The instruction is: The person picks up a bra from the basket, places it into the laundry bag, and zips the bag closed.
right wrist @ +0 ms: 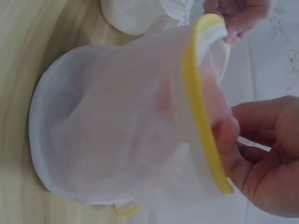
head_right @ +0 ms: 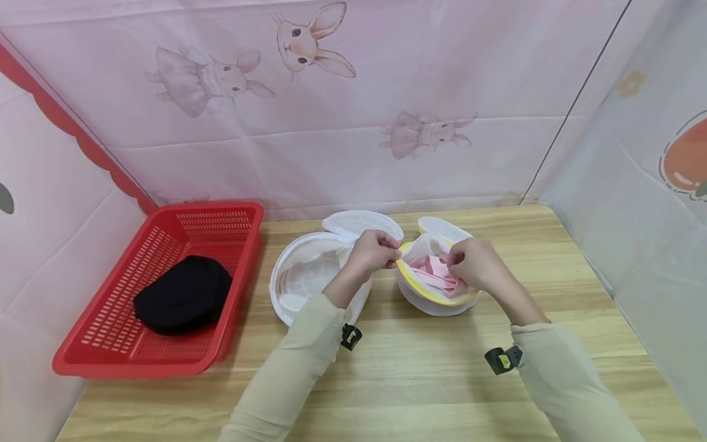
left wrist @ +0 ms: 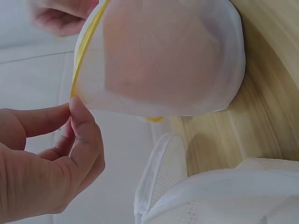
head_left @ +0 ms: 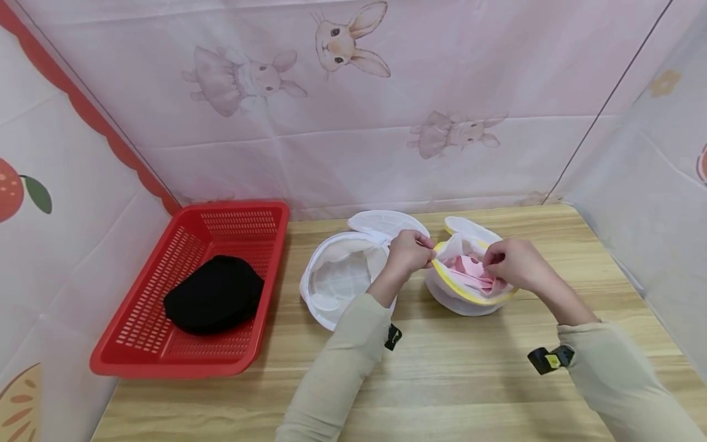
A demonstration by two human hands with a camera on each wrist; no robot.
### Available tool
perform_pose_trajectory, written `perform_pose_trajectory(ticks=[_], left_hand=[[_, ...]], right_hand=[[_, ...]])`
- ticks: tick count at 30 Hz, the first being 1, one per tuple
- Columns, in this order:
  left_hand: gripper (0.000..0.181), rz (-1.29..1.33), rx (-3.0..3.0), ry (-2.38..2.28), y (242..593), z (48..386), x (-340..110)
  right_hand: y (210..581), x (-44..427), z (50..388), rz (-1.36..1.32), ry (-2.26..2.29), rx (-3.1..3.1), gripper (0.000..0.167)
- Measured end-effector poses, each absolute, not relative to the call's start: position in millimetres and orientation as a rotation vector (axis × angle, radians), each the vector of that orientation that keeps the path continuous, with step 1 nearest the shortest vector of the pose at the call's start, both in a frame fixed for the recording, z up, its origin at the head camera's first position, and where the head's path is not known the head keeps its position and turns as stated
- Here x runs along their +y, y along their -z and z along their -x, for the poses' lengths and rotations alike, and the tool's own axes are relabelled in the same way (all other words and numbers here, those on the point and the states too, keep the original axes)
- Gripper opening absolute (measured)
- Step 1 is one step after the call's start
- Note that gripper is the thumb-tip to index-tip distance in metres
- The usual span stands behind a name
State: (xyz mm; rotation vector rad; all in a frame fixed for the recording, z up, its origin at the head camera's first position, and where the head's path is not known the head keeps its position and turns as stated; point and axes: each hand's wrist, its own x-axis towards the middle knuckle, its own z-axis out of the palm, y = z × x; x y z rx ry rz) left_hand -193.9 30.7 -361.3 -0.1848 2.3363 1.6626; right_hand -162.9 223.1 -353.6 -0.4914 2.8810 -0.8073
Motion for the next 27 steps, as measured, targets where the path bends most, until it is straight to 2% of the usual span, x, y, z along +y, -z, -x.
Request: perform_pose_trajectory(ticks=[20,24,27], left_hand=[[0.007,0.197,2.237,-1.729,362,194,27],[0.006,0.186,2.243,-1.723,362,194,25],[0.005,0.177,2.251,-1.722,363,194,21]], right_hand=[[359,220,158,0.681,0.911,2.557,0.010],[355,226,159,0.657,0.991,2.586,0.006],[348,235,163,0.575,1.122,2.599,0.011]])
